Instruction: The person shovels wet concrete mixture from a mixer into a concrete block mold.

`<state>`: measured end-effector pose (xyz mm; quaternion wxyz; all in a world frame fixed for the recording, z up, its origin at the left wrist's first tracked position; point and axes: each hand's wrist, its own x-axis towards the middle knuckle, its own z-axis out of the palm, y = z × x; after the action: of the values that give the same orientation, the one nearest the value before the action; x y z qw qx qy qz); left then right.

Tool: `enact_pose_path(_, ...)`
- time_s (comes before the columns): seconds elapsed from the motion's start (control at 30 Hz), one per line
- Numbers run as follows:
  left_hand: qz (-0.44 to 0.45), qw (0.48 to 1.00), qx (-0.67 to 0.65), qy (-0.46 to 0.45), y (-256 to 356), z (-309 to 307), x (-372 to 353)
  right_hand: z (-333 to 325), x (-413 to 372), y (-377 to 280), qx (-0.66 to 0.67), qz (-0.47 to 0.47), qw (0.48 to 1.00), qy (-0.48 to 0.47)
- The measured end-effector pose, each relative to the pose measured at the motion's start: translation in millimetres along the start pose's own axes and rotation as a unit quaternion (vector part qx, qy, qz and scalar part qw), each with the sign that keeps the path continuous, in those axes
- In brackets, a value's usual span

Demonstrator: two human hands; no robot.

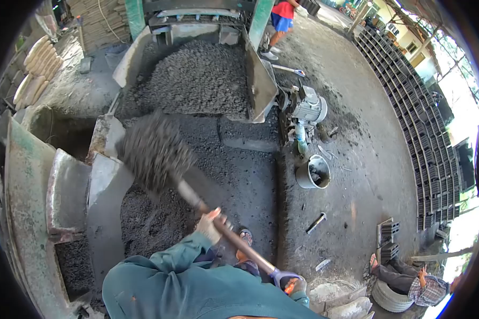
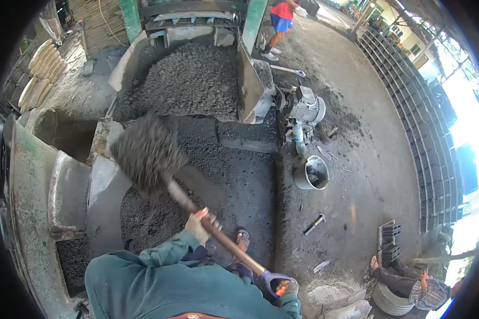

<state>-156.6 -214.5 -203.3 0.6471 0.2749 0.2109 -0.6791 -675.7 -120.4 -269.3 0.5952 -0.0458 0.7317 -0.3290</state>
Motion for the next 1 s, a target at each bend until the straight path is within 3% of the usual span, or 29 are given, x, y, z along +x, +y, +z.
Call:
enact_pose_path(0.03, 0.027, 0.994, 0.065, -0.079, 18, 29, 3, 31, -6, -2, -0.009, -0.033, 0.999, 0.003)
enact_pose_path(0.07, 0.061, 0.991, 0.118, -0.032, 34, 57, 7, 53, -6, -4, -0.132, -0.101, 0.986, -0.013)
enact_pose_path(0.1, 0.102, 0.98, 0.164, -0.049, 48, 73, 11, 65, -12, -1, -0.254, -0.162, 0.953, -0.02)
enact_pose_path(0.13, 0.092, 0.981, 0.165, -0.037, 58, 69, 17, 84, -23, 0, -0.095, -0.038, 0.995, 0.003)
enact_pose_path(0.17, 0.083, 0.982, 0.165, -0.03, 67, 61, 27, 76, -16, 0, -0.064, -0.007, 0.997, -0.033)
enact_pose_path(0.23, 0.035, 0.995, 0.09, 0.0, 69, 23, 19, 81, -54, -17, -0.053, -0.037, 0.996, -0.067)
enact_pose_path(0.3, 0.0, 0.999, 0.034, 0.041, 61, -30, 8, 70, -60, -13, -0.09, -0.123, 0.987, -0.046)
enact_pose_path(0.37, -0.015, 0.997, 0.006, 0.071, 53, -50, -27, 70, -79, -12, -0.092, -0.141, 0.985, -0.02)
enact_pose_path(0.43, -0.013, 0.999, 0.01, 0.048, 48, -46, -68, 72, -94, -9, -0.138, -0.165, 0.977, 0.005)
enact_pose_path(0.47, -0.003, 1.0, 0.013, 0.017, 48, -42, -81, 67, -75, 5, -0.095, -0.168, 0.981, -0.001)
enact_pose_path(0.57, 0.049, 0.991, 0.047, -0.112, 52, -34, -103, 68, -54, 26, -0.362, -0.263, 0.892, 0.066)
enact_pose_path(0.63, 0.105, 0.958, 0.102, -0.246, 61, -18, -106, 96, -128, -16, -0.597, -0.245, 0.764, -0.023)
enact_pose_path(0.67, 0.131, 0.931, 0.148, -0.308, 64, -4, -106, 78, -95, -11, -0.527, -0.165, 0.831, -0.067)
enact_pose_path(0.7, 0.138, 0.93, 0.137, -0.313, 63, 9, -106, 64, -68, -7, -0.447, -0.083, 0.884, -0.112)
enact_pose_path(0.73, 0.146, 0.929, 0.124, -0.318, 60, 21, -104, 56, -65, -4, -0.264, -0.084, 0.955, -0.108)
enact_pose_path(0.77, 0.155, 0.927, 0.112, -0.323, 58, 32, -103, 51, -59, -1, -0.071, -0.083, 0.989, -0.102)
enact_pose_path(0.8, 0.161, 0.917, 0.124, -0.342, 56, 37, -98, 53, -57, 0, -0.093, -0.125, 0.987, -0.028)
enact_pose_path(0.9, 0.149, 0.933, 0.123, -0.304, 34, 46, -95, 47, -61, 2, -0.021, -0.125, 0.992, 0.02)
enact_pose_path(1.0, 0.107, 0.948, 0.104, -0.282, 0, 47, -95, 24, -58, 20, 0.071, -0.104, 0.991, -0.034)
